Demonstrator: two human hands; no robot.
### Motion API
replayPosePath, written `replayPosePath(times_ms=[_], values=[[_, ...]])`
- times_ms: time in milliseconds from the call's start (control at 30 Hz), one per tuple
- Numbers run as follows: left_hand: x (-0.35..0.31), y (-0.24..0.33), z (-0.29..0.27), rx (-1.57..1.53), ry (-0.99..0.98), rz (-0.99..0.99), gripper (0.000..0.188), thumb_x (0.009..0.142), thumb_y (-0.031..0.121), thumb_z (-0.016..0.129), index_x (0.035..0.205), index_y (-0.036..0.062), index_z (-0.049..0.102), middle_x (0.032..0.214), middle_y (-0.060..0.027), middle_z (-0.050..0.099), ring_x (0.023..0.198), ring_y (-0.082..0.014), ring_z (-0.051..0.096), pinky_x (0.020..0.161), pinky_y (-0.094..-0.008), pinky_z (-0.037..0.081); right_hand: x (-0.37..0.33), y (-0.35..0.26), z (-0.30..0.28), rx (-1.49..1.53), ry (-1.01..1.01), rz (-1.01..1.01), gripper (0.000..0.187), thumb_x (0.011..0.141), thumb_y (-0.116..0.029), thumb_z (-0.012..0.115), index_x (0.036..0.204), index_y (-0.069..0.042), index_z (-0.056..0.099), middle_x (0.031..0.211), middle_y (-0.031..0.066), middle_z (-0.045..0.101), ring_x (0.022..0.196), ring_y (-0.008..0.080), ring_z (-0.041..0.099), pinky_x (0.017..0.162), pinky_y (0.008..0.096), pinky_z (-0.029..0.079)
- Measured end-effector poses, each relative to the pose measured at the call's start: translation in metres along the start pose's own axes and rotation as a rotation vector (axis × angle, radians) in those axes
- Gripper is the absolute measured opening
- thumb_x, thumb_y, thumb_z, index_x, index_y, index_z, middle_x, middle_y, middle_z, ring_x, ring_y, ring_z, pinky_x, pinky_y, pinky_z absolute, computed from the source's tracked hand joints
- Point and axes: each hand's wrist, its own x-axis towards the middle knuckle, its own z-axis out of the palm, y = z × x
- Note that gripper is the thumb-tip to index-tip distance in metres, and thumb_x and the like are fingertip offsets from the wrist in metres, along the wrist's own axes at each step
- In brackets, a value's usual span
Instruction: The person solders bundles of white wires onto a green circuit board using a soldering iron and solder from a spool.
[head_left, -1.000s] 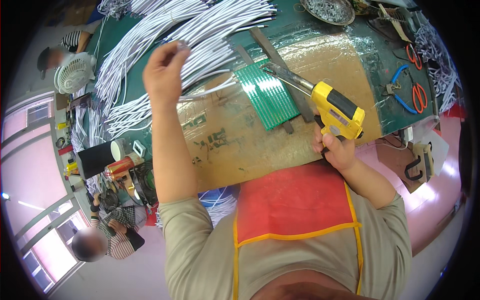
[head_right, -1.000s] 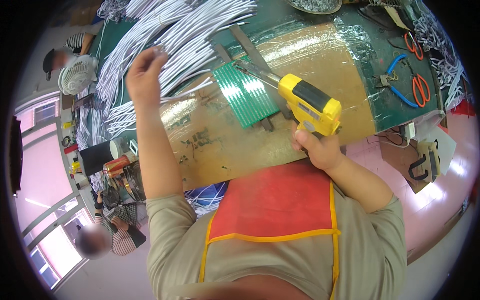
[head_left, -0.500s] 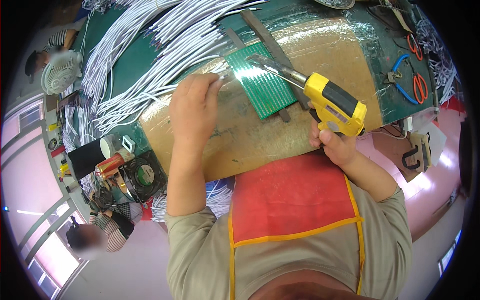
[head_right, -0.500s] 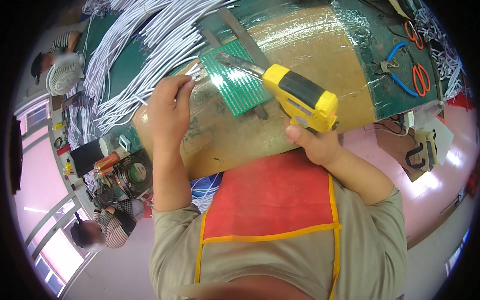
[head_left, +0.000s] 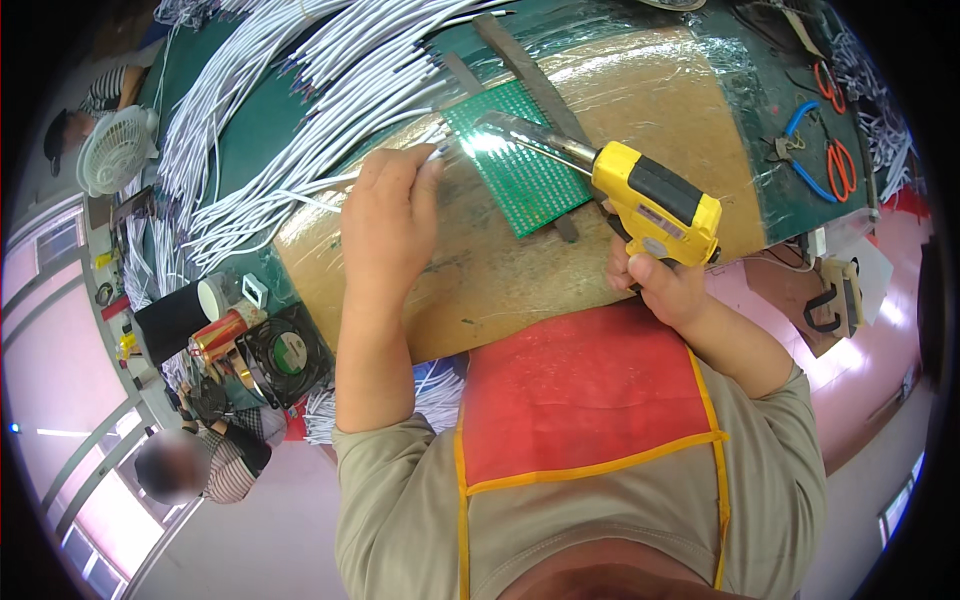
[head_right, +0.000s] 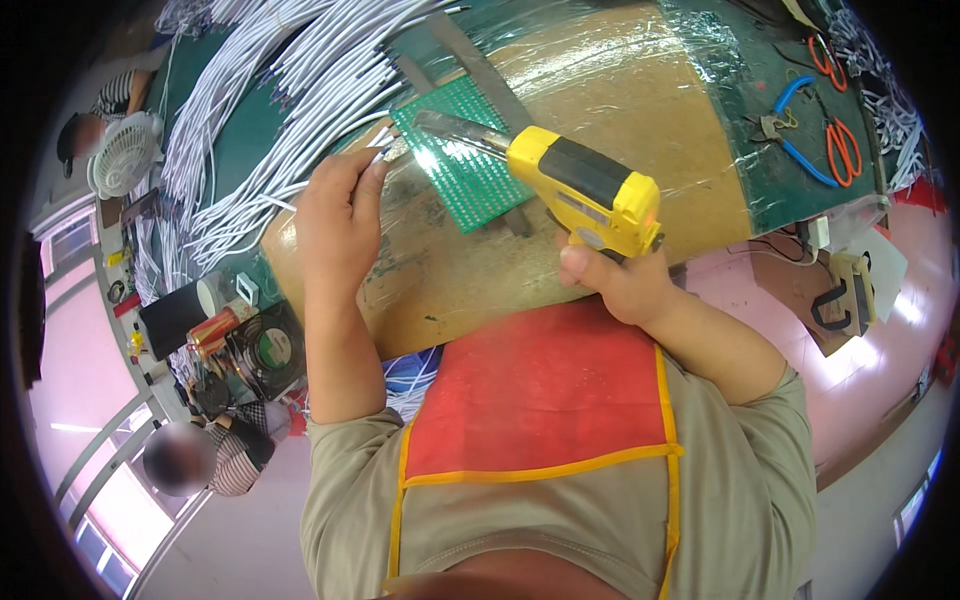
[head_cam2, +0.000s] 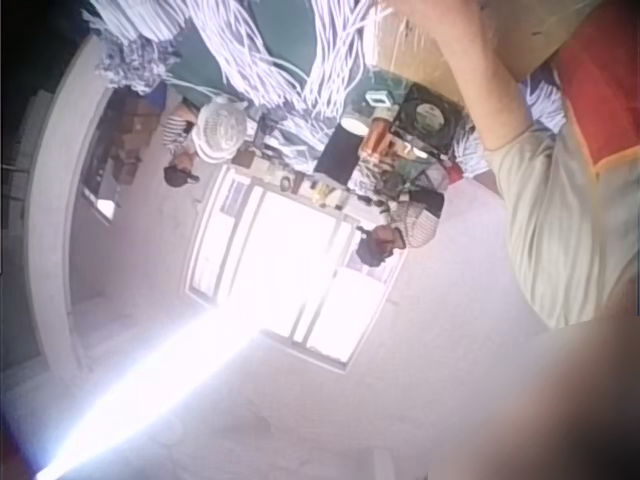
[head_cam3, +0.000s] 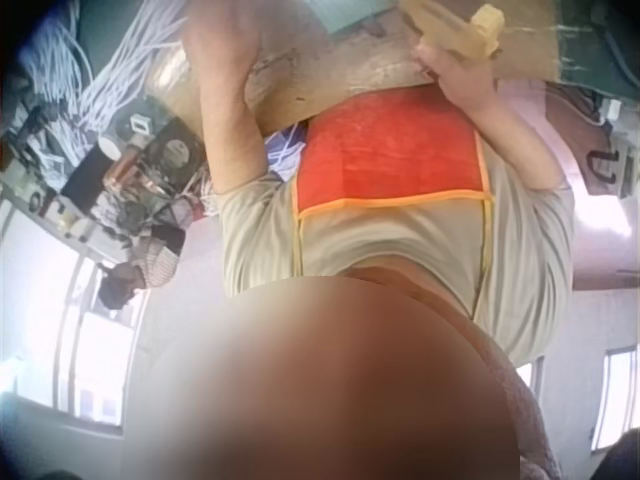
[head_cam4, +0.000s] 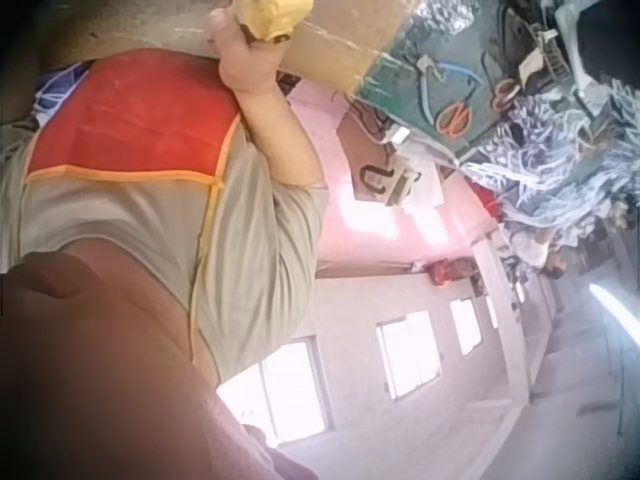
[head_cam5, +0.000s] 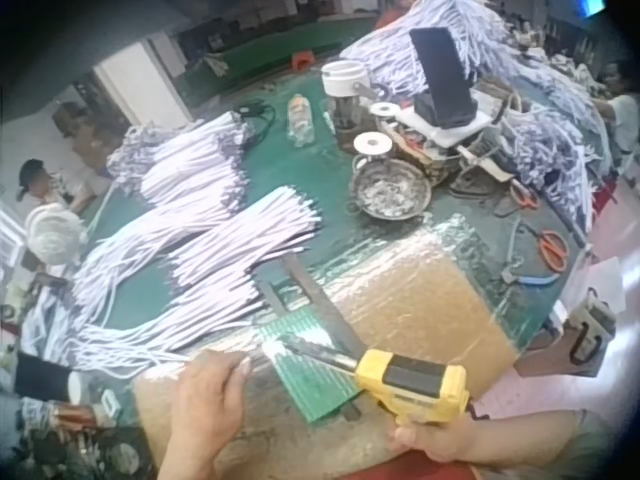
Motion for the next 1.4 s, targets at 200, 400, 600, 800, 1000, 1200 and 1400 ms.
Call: replayPosePath(times_ms=[200, 400, 600, 800, 1000, 1200, 1400], values=[[-0.001, -0.007, -0.008, -0.322, -0.133, -0.114, 0.016, 0.089, 0.014, 0.07, 0.099, 0.0015, 0.071, 0.087, -0.0131, 0.069, 0.076, -0.0253, 0.065, 0.07, -0.0306, 0.049, 0.001, 0.0, 0.0, 0.012, 0.005, 0.013, 0.067, 0.088, -0.033, 0.072, 0.14, -0.003, 0.041, 0.08, 0.005, 0.052, 0.066, 0.0134, 0.049, 0.063, 0.0288, 0.042], [0.002, -0.011, 0.007, -0.122, 0.034, 0.104, 0.014, 0.083, 0.013, 0.073, 0.096, 0.0085, 0.073, 0.085, -0.0085, 0.068, 0.077, -0.0273, 0.066, 0.068, -0.0355, 0.052, 0.001, -0.001, 0.001, 0.01, -0.024, 0.015, 0.068, 0.088, -0.031, 0.072, 0.141, -0.002, 0.04, 0.081, 0.0037, 0.049, 0.069, 0.0133, 0.048, 0.065, 0.0294, 0.043], [0.001, -0.01, 0.016, 0.007, 0.111, 0.103, 0.006, 0.082, 0.011, 0.073, 0.087, 0.0102, 0.07, 0.081, -0.0072, 0.066, 0.075, -0.0279, 0.064, 0.066, -0.0379, 0.051, 0.001, 0.001, -0.001, -0.08, -0.059, 0.008, 0.067, 0.09, -0.028, 0.069, 0.141, 0.001, 0.038, 0.082, 0.0033, 0.048, 0.071, 0.0136, 0.046, 0.067, 0.03, 0.042], [0.002, -0.008, 0.016, 0.046, 0.115, 0.123, 0.004, 0.081, 0.009, 0.071, 0.085, 0.0088, 0.069, 0.08, -0.0075, 0.063, 0.075, -0.0283, 0.063, 0.066, -0.0383, 0.05, 0.003, -0.005, 0.002, -0.107, -0.052, 0.036, 0.064, 0.091, -0.025, 0.067, 0.141, 0.002, 0.038, 0.083, 0.0037, 0.048, 0.071, 0.0131, 0.046, 0.066, 0.0293, 0.042], [0.003, -0.008, 0.017, 0.094, 0.118, 0.153, 0.004, 0.081, 0.008, 0.071, 0.084, 0.0082, 0.068, 0.079, -0.0076, 0.063, 0.075, -0.0282, 0.063, 0.066, -0.0386, 0.05, 0.004, -0.007, 0.003, -0.127, -0.028, 0.047, 0.061, 0.09, -0.023, 0.065, 0.139, 0.003, 0.039, 0.083, 0.0045, 0.05, 0.068, 0.0127, 0.047, 0.063, 0.0286, 0.042], [0.005, -0.006, 0.018, 0.088, 0.125, 0.193, 0.005, 0.08, 0.007, 0.072, 0.084, 0.0082, 0.068, 0.079, -0.0076, 0.063, 0.075, -0.028, 0.063, 0.066, -0.0385, 0.05, 0.005, -0.008, 0.007, -0.107, -0.005, 0.021, 0.06, 0.09, -0.022, 0.065, 0.138, 0.003, 0.04, 0.082, 0.0048, 0.051, 0.066, 0.0123, 0.047, 0.059, 0.0279, 0.042], [0.004, -0.008, 0.022, 0.027, 0.15, 0.158, 0.007, 0.078, 0.006, 0.072, 0.083, 0.0084, 0.068, 0.078, -0.0078, 0.063, 0.074, -0.0283, 0.062, 0.065, -0.0388, 0.05, 0.007, -0.008, 0.007, -0.135, -0.005, -0.033, 0.057, 0.09, -0.021, 0.064, 0.137, 0.003, 0.042, 0.081, 0.0059, 0.053, 0.061, 0.0111, 0.048, 0.056, 0.0263, 0.041]])
